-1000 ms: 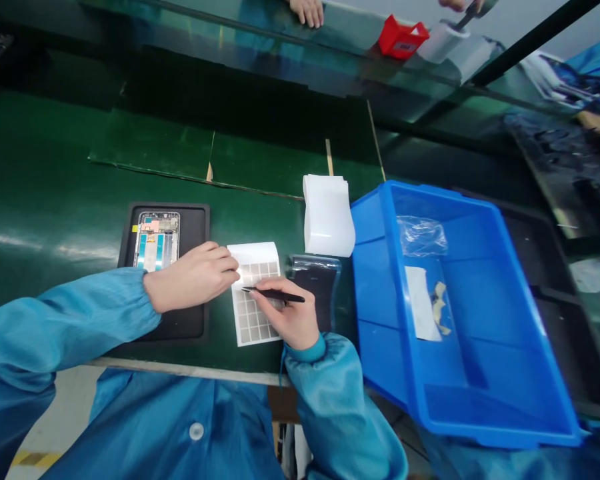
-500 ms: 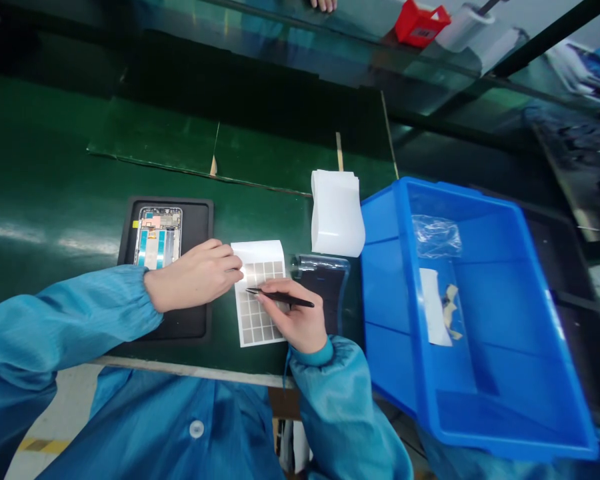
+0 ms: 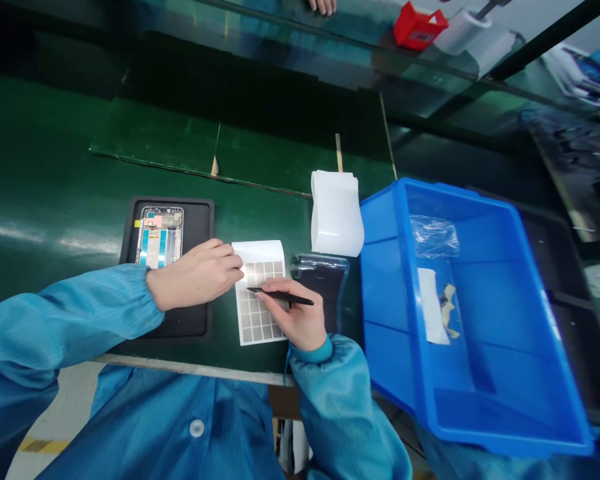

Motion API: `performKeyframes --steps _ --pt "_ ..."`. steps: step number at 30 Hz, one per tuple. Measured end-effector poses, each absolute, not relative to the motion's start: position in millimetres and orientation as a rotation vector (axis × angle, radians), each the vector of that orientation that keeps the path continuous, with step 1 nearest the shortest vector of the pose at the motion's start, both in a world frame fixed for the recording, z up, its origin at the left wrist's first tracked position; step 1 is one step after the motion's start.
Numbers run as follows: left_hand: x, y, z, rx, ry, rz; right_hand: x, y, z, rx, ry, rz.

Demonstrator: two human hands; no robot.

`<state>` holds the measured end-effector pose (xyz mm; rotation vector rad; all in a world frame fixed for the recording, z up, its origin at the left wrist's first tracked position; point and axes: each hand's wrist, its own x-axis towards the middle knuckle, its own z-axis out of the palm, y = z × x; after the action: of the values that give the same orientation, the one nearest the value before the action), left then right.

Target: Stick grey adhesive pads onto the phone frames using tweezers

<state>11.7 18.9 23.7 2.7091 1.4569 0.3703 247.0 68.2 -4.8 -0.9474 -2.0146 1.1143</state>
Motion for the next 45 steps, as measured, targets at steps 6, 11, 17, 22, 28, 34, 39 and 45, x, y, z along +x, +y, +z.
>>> performKeyframes --steps 6,11,17,22,28,34,39,45 --pt "10.5 21.5 22.8 2.67 1.448 0.359 248.1 66.6 3.7 -1.02 -1.749 1.121" --pt "3.3 18.5 43.0 2.302 1.394 0.52 239.7 58.0 26.6 -0.969 -1.735 1.138" --pt "-7.5 -5.3 65.8 1.78 1.297 0.741 222.1 42.5 45.0 -0.847 -1.757 1.184" --pt "-13.2 -21.8 66.7 1.683 1.339 0.741 211.7 33.2 47.4 -0.821 -1.764 1.212" --pt "-20.3 -32.2 65.3 1.726 1.395 0.835 203.5 26.3 46.0 -0.881 -1.751 1.209" --pt "-27.7 -39.0 65.1 1.706 1.413 0.866 197.9 21.4 41.8 -0.858 -1.748 1.241" --pt "-31.1 -42.8 64.2 1.716 1.411 0.871 192.4 20.0 40.6 -0.829 -1.781 1.231" --pt "-37.6 -44.2 59.8 1.701 1.453 0.866 183.7 18.5 41.6 -0.846 -1.786 1.16"
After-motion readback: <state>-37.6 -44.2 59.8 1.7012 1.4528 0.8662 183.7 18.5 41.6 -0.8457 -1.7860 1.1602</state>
